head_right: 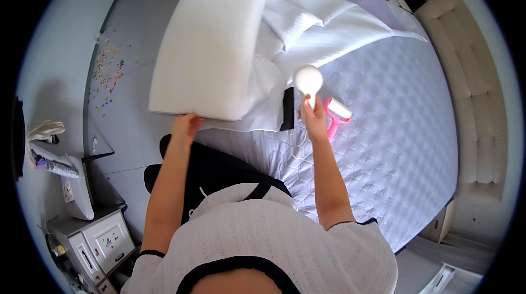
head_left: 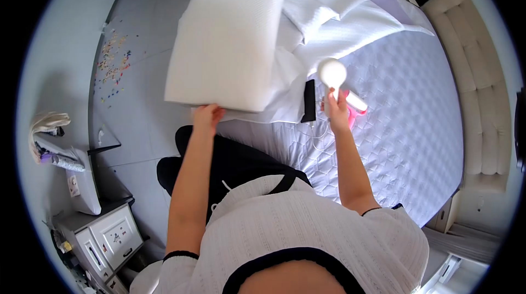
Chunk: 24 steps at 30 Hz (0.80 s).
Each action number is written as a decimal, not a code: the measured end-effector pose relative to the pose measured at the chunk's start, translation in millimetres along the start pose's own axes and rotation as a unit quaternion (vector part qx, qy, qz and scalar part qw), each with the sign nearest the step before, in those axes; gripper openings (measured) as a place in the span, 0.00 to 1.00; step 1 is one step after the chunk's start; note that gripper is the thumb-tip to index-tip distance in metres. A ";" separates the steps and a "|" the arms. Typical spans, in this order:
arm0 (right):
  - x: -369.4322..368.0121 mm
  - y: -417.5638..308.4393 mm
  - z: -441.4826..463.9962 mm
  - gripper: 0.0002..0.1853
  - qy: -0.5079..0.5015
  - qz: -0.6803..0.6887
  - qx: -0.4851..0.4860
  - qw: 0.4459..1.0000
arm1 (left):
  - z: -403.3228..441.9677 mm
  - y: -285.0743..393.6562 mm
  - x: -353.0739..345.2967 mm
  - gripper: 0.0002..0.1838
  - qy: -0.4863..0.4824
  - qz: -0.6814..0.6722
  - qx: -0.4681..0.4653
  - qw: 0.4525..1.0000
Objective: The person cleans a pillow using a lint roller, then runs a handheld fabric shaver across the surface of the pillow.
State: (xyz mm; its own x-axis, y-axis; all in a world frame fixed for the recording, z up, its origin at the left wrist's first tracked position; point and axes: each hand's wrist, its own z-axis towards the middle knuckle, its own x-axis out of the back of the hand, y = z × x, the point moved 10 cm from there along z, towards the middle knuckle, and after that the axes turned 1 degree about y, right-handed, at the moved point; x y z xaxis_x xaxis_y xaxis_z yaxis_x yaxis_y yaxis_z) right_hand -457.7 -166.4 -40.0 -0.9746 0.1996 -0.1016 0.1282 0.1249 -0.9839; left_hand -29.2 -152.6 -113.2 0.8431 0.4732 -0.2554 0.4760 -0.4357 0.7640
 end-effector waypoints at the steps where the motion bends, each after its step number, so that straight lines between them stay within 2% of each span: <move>1: 5.0 -8.9 -1.6 0.16 0.019 0.010 0.044 0.999 | -5.8 -6.5 -13.8 0.07 -0.025 0.008 0.000 1.000; 2: 9.3 -18.4 -3.8 0.14 0.036 0.021 0.087 0.995 | -14.4 -12.2 -28.4 0.06 -0.036 0.010 0.006 0.999; 4: 9.6 -48.3 -14.4 0.12 0.033 -0.038 0.072 0.996 | -28.8 -27.8 -55.8 0.07 -0.054 0.005 0.023 0.998; 6: 14.1 -83.5 -13.1 0.11 0.017 -0.060 0.149 0.987 | -37.0 -36.9 -71.4 0.09 -0.054 -0.007 0.030 0.998; 10: 1.6 -143.9 -22.7 0.09 -0.026 -0.084 0.145 0.986 | -57.0 -42.2 -77.1 0.12 -0.032 -0.005 0.071 0.997; 12: -17.6 -162.4 -28.0 0.11 -0.034 -0.085 0.163 0.982 | -66.4 -34.5 -65.2 0.13 -0.017 -0.014 0.082 0.996; 14: -51.1 -162.7 -32.2 0.20 -0.121 -0.012 0.132 0.984 | -76.5 -27.9 -69.9 0.16 -0.082 0.000 0.098 0.992; 15: -66.1 -154.1 -32.6 0.28 -0.125 -0.028 0.108 0.986 | -81.5 -22.0 -67.2 0.16 -0.089 0.013 0.080 0.993; 16: -81.3 -140.1 -32.9 0.29 -0.141 0.000 0.071 0.987 | -84.6 -20.8 -61.7 0.16 -0.085 0.011 0.080 0.993; 18: -105.8 -103.5 -29.5 0.25 -0.157 0.038 -0.011 0.987 | -89.4 -5.6 -51.1 0.14 -0.093 0.039 0.015 0.995; 21: -142.9 -78.4 -39.3 0.21 -0.199 0.064 -0.071 0.975 | -93.8 6.7 -27.9 0.12 -0.062 0.046 -0.026 0.997; 24: -153.6 -59.2 -38.8 0.19 -0.198 0.060 -0.078 0.975 | -96.1 12.8 -12.1 0.12 -0.040 0.047 -0.039 0.997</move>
State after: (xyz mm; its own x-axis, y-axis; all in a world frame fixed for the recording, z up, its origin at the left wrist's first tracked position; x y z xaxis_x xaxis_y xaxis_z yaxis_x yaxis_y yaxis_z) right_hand -308.5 -166.7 39.6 -0.9415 -0.1661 -0.2933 0.2409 0.2769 -0.9302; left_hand -57.3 -90.3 -43.4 0.9016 0.3698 -0.2244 0.3756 -0.4120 0.8301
